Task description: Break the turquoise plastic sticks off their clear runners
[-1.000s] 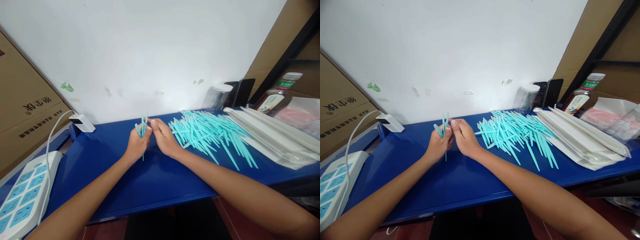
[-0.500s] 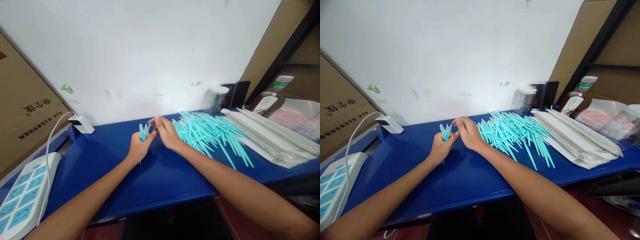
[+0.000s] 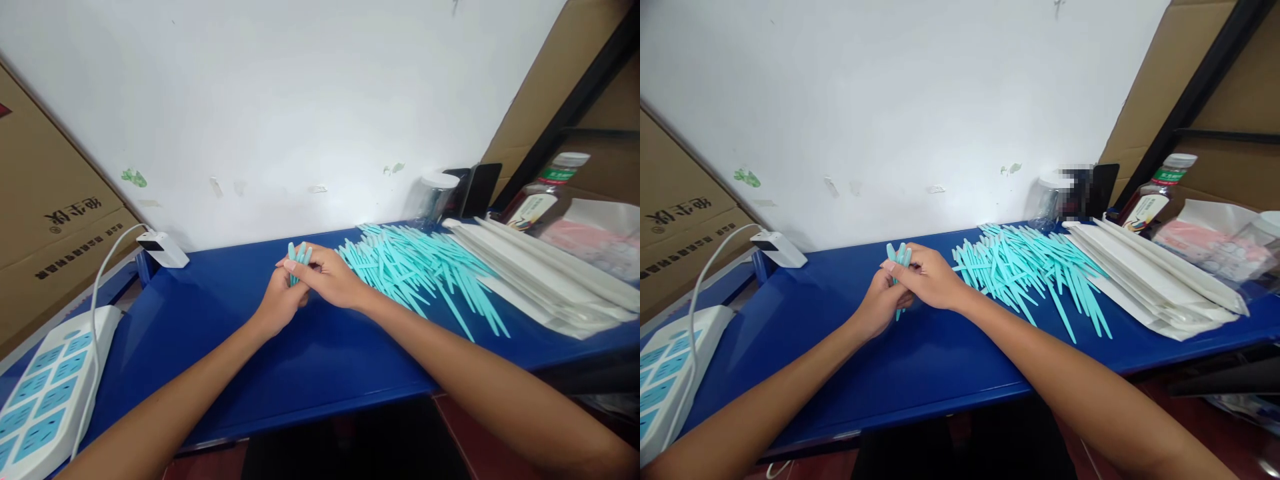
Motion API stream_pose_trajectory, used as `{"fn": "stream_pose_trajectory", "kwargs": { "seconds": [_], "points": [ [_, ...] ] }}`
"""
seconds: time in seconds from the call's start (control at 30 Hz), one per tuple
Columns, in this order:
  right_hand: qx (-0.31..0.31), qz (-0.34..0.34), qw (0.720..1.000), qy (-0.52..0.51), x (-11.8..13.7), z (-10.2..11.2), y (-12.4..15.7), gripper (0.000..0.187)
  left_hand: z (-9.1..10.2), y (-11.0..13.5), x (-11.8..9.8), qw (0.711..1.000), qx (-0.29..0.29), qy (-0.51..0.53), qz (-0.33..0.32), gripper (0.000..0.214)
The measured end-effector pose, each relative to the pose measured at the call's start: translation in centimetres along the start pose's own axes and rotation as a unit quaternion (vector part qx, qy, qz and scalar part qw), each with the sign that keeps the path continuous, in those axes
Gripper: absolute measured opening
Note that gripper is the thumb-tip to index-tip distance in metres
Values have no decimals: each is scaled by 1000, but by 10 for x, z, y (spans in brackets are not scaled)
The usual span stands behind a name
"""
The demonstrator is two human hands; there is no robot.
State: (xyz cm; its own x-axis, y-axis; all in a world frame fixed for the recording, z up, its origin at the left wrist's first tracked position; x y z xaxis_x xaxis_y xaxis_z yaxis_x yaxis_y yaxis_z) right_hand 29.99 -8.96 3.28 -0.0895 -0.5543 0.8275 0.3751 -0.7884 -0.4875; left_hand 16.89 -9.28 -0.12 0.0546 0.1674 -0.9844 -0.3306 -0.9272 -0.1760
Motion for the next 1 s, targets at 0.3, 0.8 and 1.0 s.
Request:
{"fn": "stream_pose_trajectory", "kwargs": {
  "seconds": [0.3,0.8,1.0],
  "points": [
    [-24,27,996,81,-2,4,-1,49,0,-1,9,993,67,29,93,25],
    [-8,34,978,205,1,5,3,47,-2,0,8,995,74,-37,48,40],
    [4,39,979,201,1,7,2,49,0,-5,11,994,85,12,65,51]
  ]
}}
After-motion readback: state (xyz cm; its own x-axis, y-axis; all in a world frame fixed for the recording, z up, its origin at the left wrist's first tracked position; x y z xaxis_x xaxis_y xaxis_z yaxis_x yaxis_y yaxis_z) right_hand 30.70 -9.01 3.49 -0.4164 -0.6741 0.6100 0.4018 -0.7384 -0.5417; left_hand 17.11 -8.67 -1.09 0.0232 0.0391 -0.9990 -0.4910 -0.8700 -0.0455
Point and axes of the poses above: each hand's wrist, its own y-axis away from the middle knuckle, its own z-axis out of the back of the hand, x = y × z, the point moved 2 cm from there along -y, towards the middle knuckle, and after that the axes turned 4 degrees about -y, right-handed, at the moved point
